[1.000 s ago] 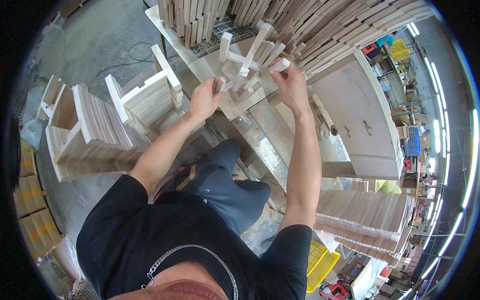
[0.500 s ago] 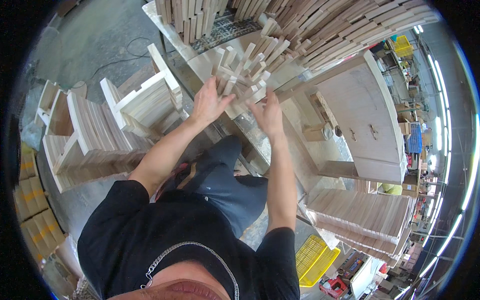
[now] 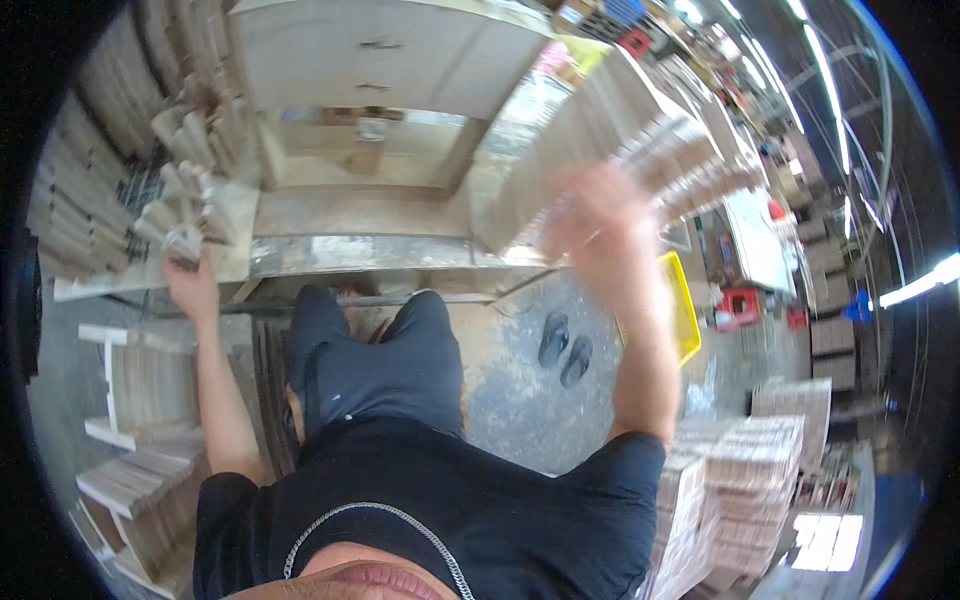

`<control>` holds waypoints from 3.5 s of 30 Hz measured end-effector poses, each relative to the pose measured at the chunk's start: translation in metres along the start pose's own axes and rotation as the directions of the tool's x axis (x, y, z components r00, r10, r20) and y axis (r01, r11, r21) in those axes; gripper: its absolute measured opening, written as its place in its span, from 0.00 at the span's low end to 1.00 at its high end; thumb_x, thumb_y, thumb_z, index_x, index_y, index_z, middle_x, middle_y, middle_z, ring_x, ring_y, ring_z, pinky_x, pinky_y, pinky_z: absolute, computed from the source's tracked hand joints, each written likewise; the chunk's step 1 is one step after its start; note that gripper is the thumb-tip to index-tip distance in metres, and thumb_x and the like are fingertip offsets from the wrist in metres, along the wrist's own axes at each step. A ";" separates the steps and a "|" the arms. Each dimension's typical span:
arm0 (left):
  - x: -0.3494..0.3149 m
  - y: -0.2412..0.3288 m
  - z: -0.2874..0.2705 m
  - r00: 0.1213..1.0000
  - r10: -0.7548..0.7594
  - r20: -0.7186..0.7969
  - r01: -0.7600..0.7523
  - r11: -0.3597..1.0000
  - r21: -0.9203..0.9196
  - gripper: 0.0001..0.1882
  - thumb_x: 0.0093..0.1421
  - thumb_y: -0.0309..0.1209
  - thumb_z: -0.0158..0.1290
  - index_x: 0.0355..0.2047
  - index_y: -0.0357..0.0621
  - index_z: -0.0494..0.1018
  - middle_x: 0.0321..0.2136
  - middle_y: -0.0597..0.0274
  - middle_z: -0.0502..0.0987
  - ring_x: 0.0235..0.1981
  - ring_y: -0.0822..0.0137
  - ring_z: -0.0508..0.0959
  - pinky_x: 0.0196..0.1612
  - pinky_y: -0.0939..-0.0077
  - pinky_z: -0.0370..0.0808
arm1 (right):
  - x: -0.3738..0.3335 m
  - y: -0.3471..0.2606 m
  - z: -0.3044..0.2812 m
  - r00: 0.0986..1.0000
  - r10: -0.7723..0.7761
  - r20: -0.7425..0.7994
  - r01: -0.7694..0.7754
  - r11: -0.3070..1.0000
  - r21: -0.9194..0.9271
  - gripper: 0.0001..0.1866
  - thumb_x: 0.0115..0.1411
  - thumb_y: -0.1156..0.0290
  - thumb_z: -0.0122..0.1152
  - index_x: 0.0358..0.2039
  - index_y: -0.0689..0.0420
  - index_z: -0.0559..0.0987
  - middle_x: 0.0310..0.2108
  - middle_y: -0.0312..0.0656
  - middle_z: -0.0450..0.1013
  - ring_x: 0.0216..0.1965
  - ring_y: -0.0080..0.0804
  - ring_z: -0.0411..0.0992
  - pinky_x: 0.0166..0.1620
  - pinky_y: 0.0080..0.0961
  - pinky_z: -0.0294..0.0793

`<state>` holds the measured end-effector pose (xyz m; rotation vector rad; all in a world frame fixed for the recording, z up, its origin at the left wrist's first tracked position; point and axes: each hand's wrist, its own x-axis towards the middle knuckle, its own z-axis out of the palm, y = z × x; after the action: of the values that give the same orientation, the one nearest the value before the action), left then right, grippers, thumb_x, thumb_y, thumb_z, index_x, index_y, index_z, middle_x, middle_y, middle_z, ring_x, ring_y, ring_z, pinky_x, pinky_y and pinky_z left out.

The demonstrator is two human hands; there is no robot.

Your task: Assemble H-shaped wooden components by joining cross-members and then stacking them into a larger structure.

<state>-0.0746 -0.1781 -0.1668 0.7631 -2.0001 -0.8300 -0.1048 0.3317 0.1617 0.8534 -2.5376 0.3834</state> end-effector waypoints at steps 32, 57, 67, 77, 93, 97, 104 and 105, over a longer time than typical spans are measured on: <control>-0.072 0.172 -0.435 0.937 -0.336 -0.096 0.201 0.294 0.935 0.14 0.59 0.34 0.63 0.44 0.43 0.82 0.42 0.49 0.83 0.43 0.50 0.83 0.49 0.59 0.78 | -0.013 -0.024 0.079 0.947 -0.245 -0.210 0.304 0.894 0.330 0.13 0.62 0.77 0.66 0.48 0.56 0.84 0.55 0.49 0.71 0.58 0.44 0.72 0.52 0.39 0.82; -0.122 0.219 -0.057 0.499 0.187 0.846 0.255 0.901 -0.350 0.22 0.61 0.27 0.65 0.47 0.31 0.66 0.36 0.48 0.85 0.37 0.63 0.85 0.42 0.69 0.81 | -0.099 -0.063 0.213 0.796 0.207 0.569 -0.606 0.251 0.755 0.15 0.68 0.72 0.64 0.51 0.67 0.79 0.44 0.44 0.81 0.46 0.27 0.77 0.49 0.24 0.75; -0.101 0.202 -0.022 0.407 0.212 0.888 0.323 0.876 -0.358 0.22 0.61 0.30 0.64 0.47 0.25 0.69 0.34 0.47 0.86 0.34 0.65 0.86 0.40 0.71 0.79 | -0.082 -0.055 0.229 0.820 0.114 0.561 -0.572 0.216 0.791 0.15 0.68 0.72 0.63 0.50 0.67 0.79 0.39 0.44 0.81 0.42 0.25 0.77 0.48 0.23 0.74; -0.065 0.199 0.011 0.083 0.121 0.989 0.605 0.783 -0.147 0.19 0.66 0.31 0.61 0.50 0.30 0.71 0.36 0.50 0.84 0.33 0.66 0.84 0.38 0.70 0.81 | -0.057 -0.052 0.257 0.869 0.213 0.446 -0.473 0.101 0.875 0.09 0.64 0.72 0.61 0.38 0.66 0.81 0.26 0.36 0.78 0.28 0.18 0.71 0.33 0.18 0.68; -0.050 0.199 0.033 0.588 0.356 0.727 0.045 0.882 -0.469 0.27 0.57 0.41 0.69 0.49 0.34 0.76 0.37 0.46 0.83 0.38 0.55 0.85 0.41 0.59 0.78 | 0.025 -0.017 0.289 0.791 0.342 0.507 -0.459 -0.216 0.862 0.12 0.63 0.67 0.56 0.32 0.63 0.80 0.21 0.44 0.77 0.22 0.27 0.71 0.29 0.23 0.68; -0.035 0.213 0.068 0.663 0.368 0.652 -0.180 0.924 -0.338 0.18 0.61 0.37 0.62 0.43 0.33 0.76 0.30 0.40 0.81 0.35 0.41 0.82 0.38 0.51 0.77 | 0.054 0.009 0.316 0.780 0.354 0.516 -0.421 -0.314 0.851 0.16 0.66 0.66 0.51 0.37 0.68 0.79 0.21 0.51 0.75 0.22 0.37 0.71 0.29 0.31 0.70; -0.003 0.218 0.138 0.673 0.360 0.646 -0.258 0.933 -0.250 0.17 0.64 0.39 0.59 0.40 0.34 0.76 0.32 0.39 0.81 0.39 0.39 0.82 0.44 0.47 0.77 | 0.096 0.030 0.330 0.690 0.580 0.434 -0.436 -0.146 0.888 0.22 0.72 0.57 0.44 0.35 0.63 0.78 0.24 0.44 0.75 0.26 0.34 0.73 0.33 0.32 0.71; -0.001 0.222 0.145 0.673 0.364 0.644 -0.254 0.931 -0.262 0.17 0.64 0.39 0.59 0.40 0.34 0.76 0.32 0.39 0.81 0.39 0.39 0.82 0.44 0.47 0.77 | 0.096 0.038 0.329 0.690 0.585 0.427 -0.436 -0.134 0.890 0.22 0.72 0.57 0.44 0.35 0.63 0.78 0.24 0.44 0.75 0.26 0.34 0.73 0.33 0.32 0.71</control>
<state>-0.2445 -0.0047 -0.0598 -0.0292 -2.5734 -1.1481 -0.2999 0.1846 -0.0820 -0.0751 -2.0186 2.5552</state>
